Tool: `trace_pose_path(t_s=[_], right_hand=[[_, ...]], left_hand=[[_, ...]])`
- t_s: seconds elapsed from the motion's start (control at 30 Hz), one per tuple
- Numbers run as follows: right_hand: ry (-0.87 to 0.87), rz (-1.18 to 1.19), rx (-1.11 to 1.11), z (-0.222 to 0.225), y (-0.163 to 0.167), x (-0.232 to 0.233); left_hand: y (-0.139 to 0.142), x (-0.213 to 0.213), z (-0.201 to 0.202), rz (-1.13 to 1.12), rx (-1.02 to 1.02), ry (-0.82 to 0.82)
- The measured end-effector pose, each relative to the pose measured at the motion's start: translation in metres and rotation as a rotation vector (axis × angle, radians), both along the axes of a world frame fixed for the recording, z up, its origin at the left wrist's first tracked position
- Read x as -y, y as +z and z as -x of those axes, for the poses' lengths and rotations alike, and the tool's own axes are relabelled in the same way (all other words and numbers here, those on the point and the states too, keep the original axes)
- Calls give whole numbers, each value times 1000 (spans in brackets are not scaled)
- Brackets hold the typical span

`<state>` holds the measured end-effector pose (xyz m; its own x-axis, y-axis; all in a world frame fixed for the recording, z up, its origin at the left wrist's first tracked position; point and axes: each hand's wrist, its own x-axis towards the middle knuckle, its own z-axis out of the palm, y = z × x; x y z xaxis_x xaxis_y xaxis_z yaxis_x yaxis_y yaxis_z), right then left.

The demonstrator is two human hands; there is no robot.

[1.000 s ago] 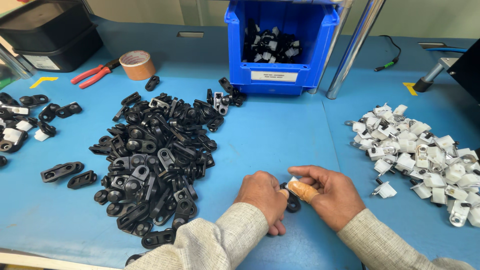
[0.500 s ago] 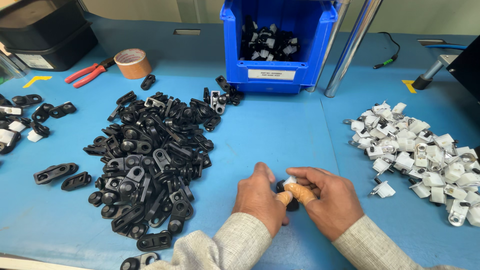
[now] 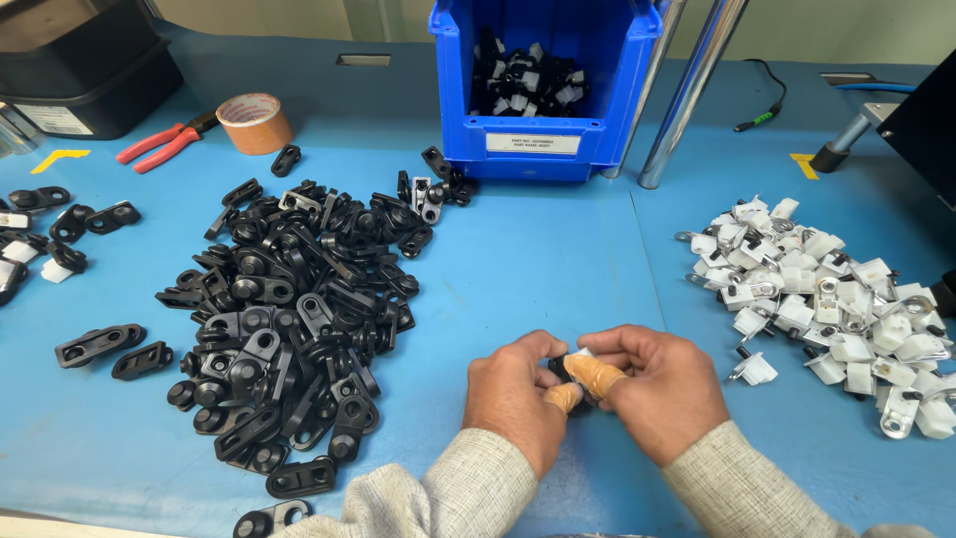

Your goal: The person picks a black plastic bracket from a pile on the workbench, takes a white plastic clip from a pile on the right, presses the clip into the bracket by hand, and places the assembled part into a blue bin. The person repeats this assembly cycle one part at a time throughout the episode.

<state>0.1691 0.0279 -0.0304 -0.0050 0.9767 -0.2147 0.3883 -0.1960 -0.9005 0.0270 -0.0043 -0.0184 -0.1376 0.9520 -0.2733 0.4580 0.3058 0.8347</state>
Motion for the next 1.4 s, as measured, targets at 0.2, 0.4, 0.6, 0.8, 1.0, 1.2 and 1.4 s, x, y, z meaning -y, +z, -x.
trace_pose_path(t_s=[0.2, 0.4, 0.6, 0.8, 1.0, 1.2, 1.4], right_hand=[[-235, 157, -59, 8, -1, 4], [-102, 132, -284, 5, -7, 7], [-135, 475, -393, -14, -20, -9], [67, 537, -273, -25, -33, -26], [-109, 403, -261, -17, -45, -20], [-153, -177, -123, 0, -51, 20], [172, -670, 220, -14, -43, 41]], left_hand=[[0, 5, 3, -80, 21, -35], [-3, 1, 4, 59, 123, 56], [-9, -1, 8, 76, 381, 137], [-16, -3, 12, 134, 377, 23], [-17, 2, 8, 76, 307, 25], [-16, 3, 5, 35, 215, 44], [-25, 2, 9, 14, 411, 58]])
